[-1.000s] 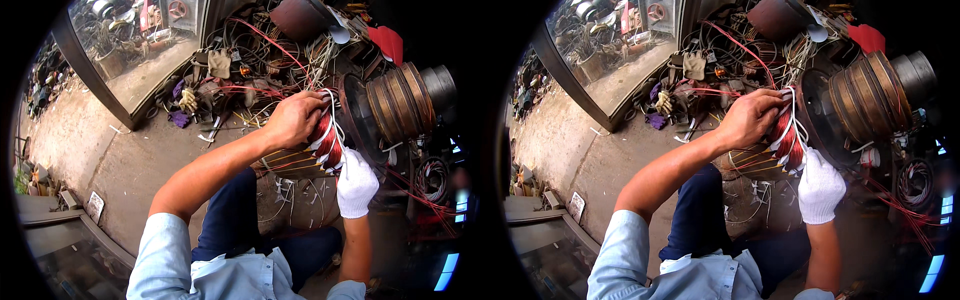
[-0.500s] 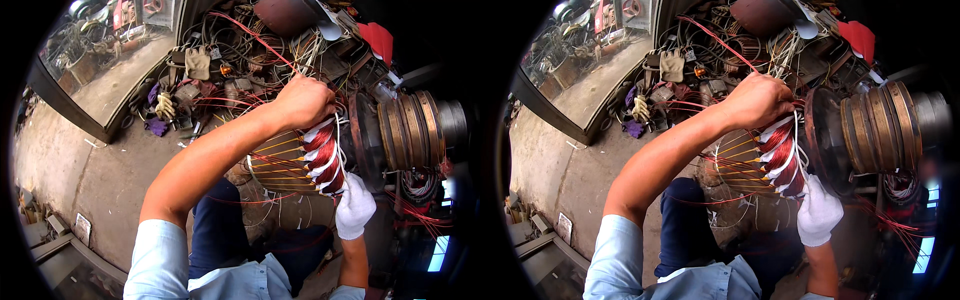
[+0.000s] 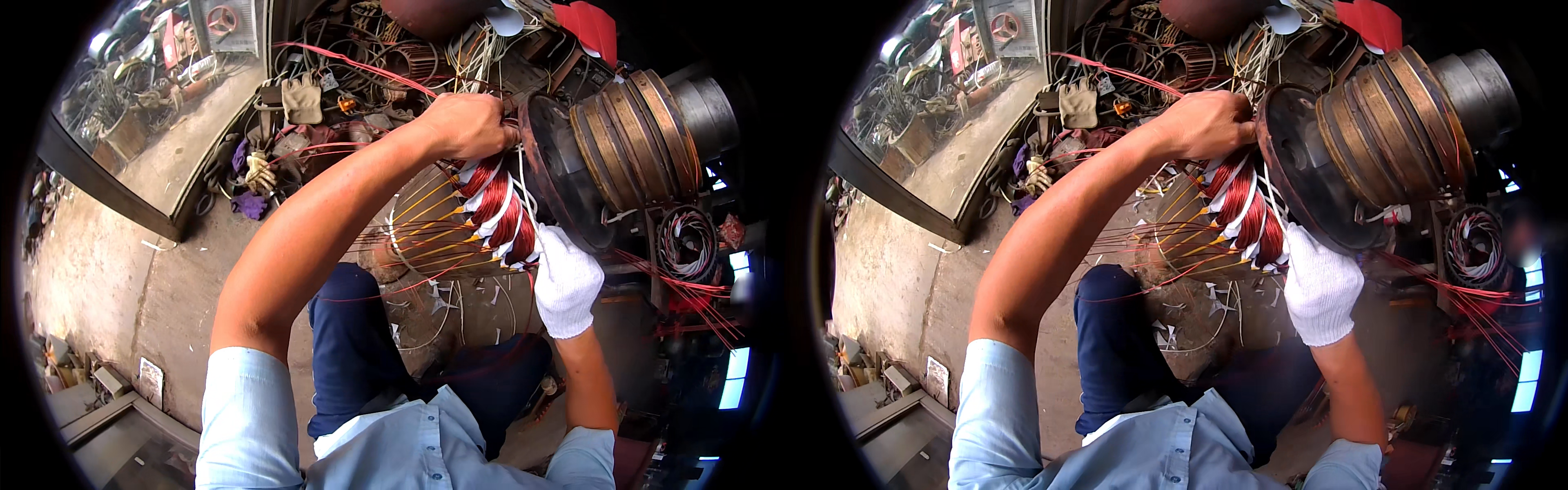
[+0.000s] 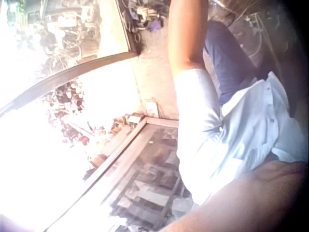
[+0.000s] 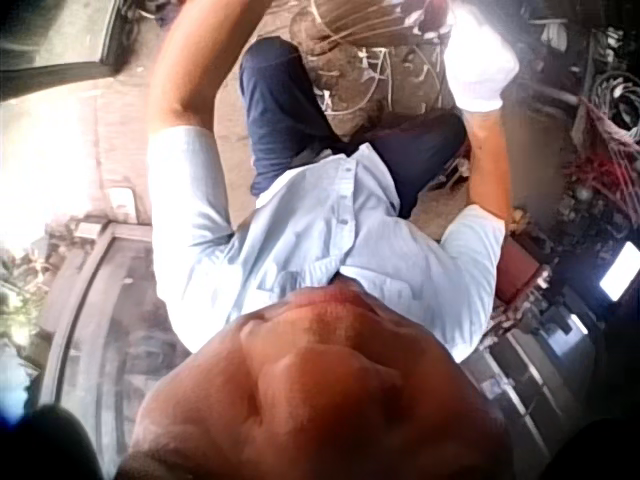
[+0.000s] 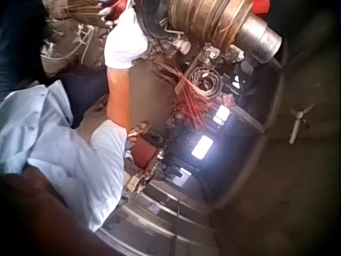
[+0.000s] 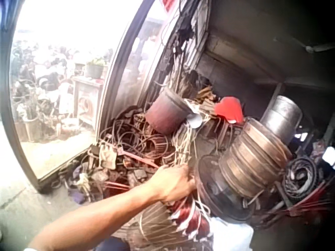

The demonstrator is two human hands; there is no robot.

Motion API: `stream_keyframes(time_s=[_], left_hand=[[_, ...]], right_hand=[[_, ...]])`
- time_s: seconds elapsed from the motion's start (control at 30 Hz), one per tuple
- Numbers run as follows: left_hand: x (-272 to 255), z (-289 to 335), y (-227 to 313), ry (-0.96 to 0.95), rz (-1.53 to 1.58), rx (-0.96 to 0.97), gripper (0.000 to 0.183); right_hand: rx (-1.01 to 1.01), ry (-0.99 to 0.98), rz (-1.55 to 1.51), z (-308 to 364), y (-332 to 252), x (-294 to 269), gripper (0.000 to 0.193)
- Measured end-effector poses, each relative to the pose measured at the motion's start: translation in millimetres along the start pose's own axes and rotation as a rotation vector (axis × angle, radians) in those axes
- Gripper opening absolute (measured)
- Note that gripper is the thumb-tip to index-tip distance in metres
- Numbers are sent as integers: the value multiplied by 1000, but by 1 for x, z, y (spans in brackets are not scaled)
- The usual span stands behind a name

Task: The person winds and ties wires on a motor stator. They pull a length of white cord through the windings, knot it, and use scissors to trim the excess cord.

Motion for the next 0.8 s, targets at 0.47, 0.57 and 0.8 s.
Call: stream_keyframes(time_s=[0.47, 0.57, 0.8], left_hand=[[32, 13, 0, 220, -92, 54, 68], [36, 17, 5, 184, -65, 81, 55], [37, 12, 0, 243, -331, 204, 39]], right_hand=[[95, 2, -133, 11, 10, -4, 25], [118, 6, -133, 22, 15, -1, 27], [142, 97, -142, 10, 15, 0, 19]])
Point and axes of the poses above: each hand's wrist, its own z-axis away from the middle knuckle, its own x-axis out of the palm, y = z × x, the point moved 5 cm from there along -z, towards the middle knuckle, and after that the axes turned 2 degrees about y, right-handed, at the moved point
